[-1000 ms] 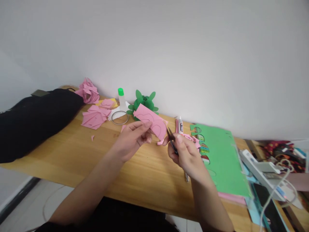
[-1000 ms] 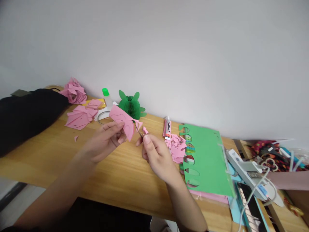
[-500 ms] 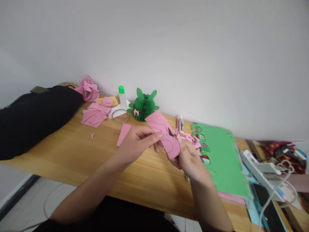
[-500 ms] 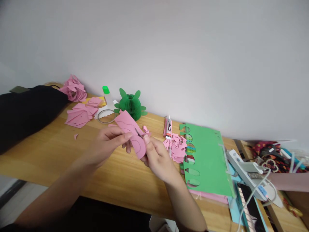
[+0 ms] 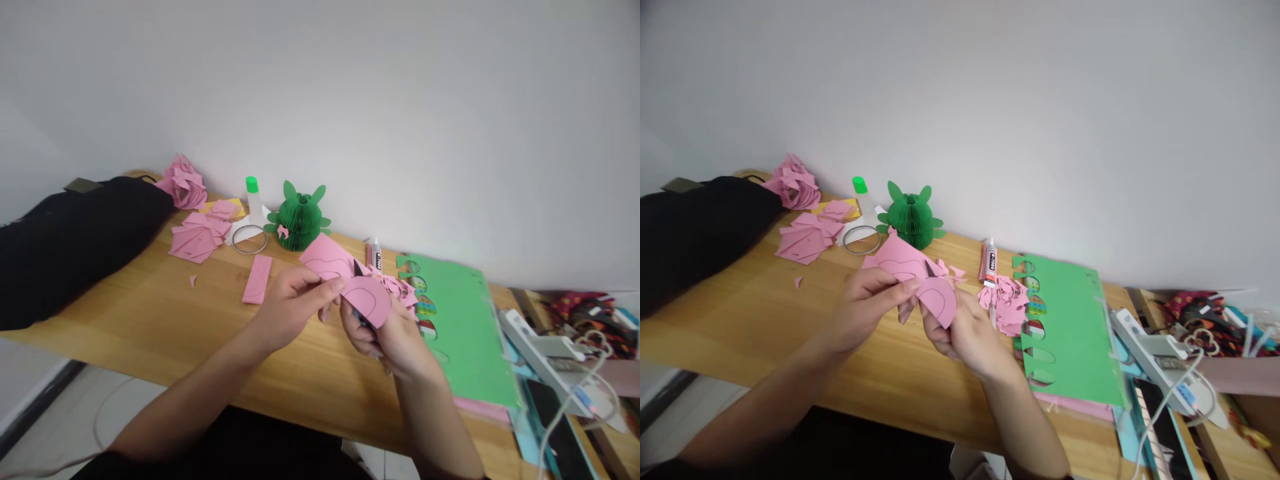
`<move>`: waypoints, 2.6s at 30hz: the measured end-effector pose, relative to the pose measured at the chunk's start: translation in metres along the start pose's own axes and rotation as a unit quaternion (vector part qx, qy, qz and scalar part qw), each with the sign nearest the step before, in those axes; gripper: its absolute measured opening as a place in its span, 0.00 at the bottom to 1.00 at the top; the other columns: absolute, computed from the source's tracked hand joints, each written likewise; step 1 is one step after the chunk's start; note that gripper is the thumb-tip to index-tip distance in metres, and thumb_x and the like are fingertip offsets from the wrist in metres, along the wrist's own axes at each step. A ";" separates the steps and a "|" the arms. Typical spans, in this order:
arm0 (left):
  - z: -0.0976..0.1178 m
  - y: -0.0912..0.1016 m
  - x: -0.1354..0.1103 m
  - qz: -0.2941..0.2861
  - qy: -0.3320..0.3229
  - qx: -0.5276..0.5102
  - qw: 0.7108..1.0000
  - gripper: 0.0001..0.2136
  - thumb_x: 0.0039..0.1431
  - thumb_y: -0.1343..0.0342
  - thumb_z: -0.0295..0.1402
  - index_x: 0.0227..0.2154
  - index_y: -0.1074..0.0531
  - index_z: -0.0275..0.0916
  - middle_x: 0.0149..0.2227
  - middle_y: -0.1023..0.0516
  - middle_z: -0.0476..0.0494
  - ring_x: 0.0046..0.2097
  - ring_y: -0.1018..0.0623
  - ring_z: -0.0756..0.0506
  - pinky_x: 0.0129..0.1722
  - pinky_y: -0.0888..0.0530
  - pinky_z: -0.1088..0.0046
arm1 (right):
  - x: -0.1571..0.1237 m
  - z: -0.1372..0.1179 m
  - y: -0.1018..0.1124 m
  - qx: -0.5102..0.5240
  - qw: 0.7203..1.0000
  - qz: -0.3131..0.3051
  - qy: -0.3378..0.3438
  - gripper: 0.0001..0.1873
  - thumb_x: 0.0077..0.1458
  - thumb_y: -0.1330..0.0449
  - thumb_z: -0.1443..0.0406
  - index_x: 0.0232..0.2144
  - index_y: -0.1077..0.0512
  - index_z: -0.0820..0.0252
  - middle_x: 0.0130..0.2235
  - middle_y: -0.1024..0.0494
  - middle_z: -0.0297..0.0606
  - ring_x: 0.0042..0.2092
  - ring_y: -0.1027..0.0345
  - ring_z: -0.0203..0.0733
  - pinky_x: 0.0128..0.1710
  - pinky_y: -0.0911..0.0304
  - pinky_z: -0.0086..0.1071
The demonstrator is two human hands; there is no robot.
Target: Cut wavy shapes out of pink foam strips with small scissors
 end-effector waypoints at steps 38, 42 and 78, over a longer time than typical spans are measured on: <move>-0.003 -0.019 -0.015 0.130 -0.012 -0.041 0.991 0.18 0.60 0.45 0.37 0.15 0.29 0.38 0.15 0.30 0.50 0.20 0.31 0.52 0.22 0.32 0.75 | 0.001 0.002 -0.008 0.044 0.997 0.058 -0.017 0.21 0.60 0.45 0.51 0.22 0.37 0.58 0.15 0.49 0.21 0.16 0.67 0.27 0.13 0.65 0.24; -0.003 -0.019 -0.016 0.131 -0.008 -0.047 0.990 0.19 0.60 0.45 0.37 0.15 0.29 0.38 0.15 0.31 0.50 0.20 0.32 0.52 0.22 0.33 0.74 | 0.000 0.003 -0.008 0.036 0.998 0.057 -0.020 0.21 0.60 0.45 0.51 0.22 0.37 0.58 0.15 0.49 0.22 0.16 0.67 0.27 0.13 0.64 0.23; -0.002 -0.020 -0.015 0.137 -0.005 -0.053 0.989 0.19 0.60 0.45 0.37 0.15 0.29 0.38 0.15 0.31 0.50 0.20 0.32 0.52 0.22 0.33 0.74 | 0.000 0.003 -0.008 0.049 0.997 0.055 -0.014 0.18 0.63 0.48 0.56 0.24 0.37 0.58 0.16 0.48 0.22 0.16 0.66 0.27 0.13 0.65 0.22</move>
Point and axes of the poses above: each hand's wrist, its own x-axis towards the middle knuckle, its own y-axis out of the back of the hand, z = x × y, the point moved 4 cm from there along x, towards the middle knuckle
